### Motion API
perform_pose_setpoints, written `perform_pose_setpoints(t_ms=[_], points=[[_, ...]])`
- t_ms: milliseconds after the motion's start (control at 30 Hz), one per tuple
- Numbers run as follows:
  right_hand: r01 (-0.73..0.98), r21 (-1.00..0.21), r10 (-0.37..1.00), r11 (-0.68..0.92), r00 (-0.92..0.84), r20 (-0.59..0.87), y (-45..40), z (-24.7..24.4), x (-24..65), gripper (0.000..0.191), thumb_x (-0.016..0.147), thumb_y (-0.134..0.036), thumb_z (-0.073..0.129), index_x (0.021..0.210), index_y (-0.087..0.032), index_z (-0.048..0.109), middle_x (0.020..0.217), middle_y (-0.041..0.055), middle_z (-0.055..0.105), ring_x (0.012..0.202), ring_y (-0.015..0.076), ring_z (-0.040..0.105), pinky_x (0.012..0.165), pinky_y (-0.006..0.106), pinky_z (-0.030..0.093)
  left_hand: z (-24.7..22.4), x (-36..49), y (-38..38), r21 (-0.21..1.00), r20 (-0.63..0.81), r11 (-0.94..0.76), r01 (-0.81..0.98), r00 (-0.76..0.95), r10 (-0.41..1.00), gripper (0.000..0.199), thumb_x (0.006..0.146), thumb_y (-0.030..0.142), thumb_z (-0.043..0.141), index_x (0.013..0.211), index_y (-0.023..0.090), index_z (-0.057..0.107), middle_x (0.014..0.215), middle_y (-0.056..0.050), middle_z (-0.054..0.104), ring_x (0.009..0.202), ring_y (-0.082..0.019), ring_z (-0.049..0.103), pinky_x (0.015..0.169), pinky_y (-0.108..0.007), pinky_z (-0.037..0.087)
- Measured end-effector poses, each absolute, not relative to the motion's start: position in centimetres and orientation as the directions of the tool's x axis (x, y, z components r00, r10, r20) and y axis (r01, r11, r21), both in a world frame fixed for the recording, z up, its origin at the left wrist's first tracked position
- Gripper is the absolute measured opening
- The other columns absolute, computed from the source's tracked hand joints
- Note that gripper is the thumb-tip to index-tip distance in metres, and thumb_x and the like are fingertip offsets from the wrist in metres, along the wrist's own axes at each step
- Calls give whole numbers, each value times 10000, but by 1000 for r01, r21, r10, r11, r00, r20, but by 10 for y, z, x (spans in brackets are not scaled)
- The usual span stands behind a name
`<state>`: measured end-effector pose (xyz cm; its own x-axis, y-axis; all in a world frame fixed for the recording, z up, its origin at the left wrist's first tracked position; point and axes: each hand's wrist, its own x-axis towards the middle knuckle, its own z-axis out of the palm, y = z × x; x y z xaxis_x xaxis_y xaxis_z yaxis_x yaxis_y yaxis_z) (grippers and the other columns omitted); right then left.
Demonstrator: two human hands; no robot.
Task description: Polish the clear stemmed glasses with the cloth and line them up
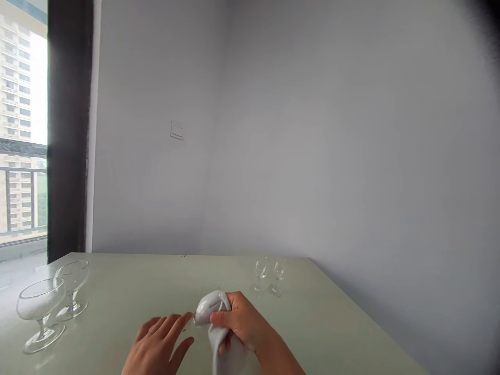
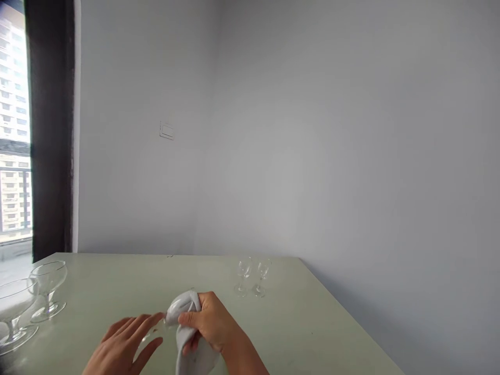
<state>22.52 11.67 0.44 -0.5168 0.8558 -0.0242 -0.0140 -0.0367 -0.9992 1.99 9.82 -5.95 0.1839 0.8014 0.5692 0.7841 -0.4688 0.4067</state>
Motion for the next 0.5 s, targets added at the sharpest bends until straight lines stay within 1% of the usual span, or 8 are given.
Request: perform_pose_setpoints(t_ms=[67, 100, 167, 267, 333, 400, 433, 500], points=[[-160, -979, 891, -130, -451, -45, 118, -5, 208, 377, 645, -396, 706, 853, -89, 637, 488, -19, 557, 343, 92, 496, 296, 157, 318, -57, 16, 97, 120, 726, -462, 879, 240, 645, 267, 824, 421, 517, 1057, 303, 569, 943, -9, 677, 826, -215, 633, 910, -432, 369], [-215, -964, 897, -158, -439, -49, 118, -8, 201, 415, 635, -416, 712, 868, -81, 634, 505, -15, 560, 334, 85, 483, 288, 157, 317, -55, 14, 96, 46, 745, -455, 889, 273, 608, 212, 833, 391, 512, 1006, 289, 581, 891, -1, 677, 772, -204, 635, 904, -428, 367], [-255, -955, 880, -155, -475, -16, 116, -10, 195, 448, 645, -442, 709, 893, -78, 631, 546, -7, 572, 345, 83, 485, 295, 163, 349, -51, 10, 96, 39, 725, -469, 883, 298, 621, 141, 859, 357, 476, 903, 275, 583, 782, 14, 660, 680, -178, 615, 800, -361, 410], [-146, -988, 788, -51, -613, 50, 111, -3, 206, 372, 695, -391, 690, 914, -96, 634, 565, -13, 574, 378, 95, 517, 327, 168, 393, -44, 9, 94, 281, 583, -484, 829, 253, 772, 161, 855, 395, 471, 823, 275, 573, 682, 26, 618, 622, -164, 563, 625, -276, 400], [-14, -1000, 715, 6, -699, 14, 108, 8, 221, 297, 720, -314, 674, 940, -118, 636, 573, -25, 575, 370, 75, 503, 334, 144, 365, -39, 12, 92, 575, 389, -422, 701, 219, 895, 235, 824, 461, 493, 754, 245, 556, 625, 27, 572, 582, -150, 521, 562, -248, 376], [104, -993, 648, 48, -760, -48, 104, 21, 236, 254, 719, -251, 665, 945, -137, 648, 599, -31, 582, 374, 49, 484, 356, 123, 343, -35, 18, 88, 854, 168, -297, 426, 316, 934, 370, 760, 573, 520, 699, 208, 520, 564, 30, 514, 502, -123, 460, 487, -226, 336], [153, -986, 620, 72, -781, -76, 101, 28, 243, 237, 710, -229, 665, 931, -142, 660, 619, -31, 587, 391, 43, 486, 381, 123, 355, -34, 21, 86, 938, 100, -223, 267, 406, 908, 439, 720, 631, 528, 688, 193, 508, 533, 34, 488, 459, -105, 420, 450, -216, 298], [216, -968, 599, 125, -795, -100, 94, 41, 254, 185, 697, -208, 657, 869, -145, 683, 647, -31, 592, 436, 46, 508, 444, 139, 399, -30, 27, 80, 995, 60, -96, 34, 561, 825, 535, 660, 696, 546, 703, 163, 517, 498, 41, 451, 421, -76, 338, 421, -209, 216]])
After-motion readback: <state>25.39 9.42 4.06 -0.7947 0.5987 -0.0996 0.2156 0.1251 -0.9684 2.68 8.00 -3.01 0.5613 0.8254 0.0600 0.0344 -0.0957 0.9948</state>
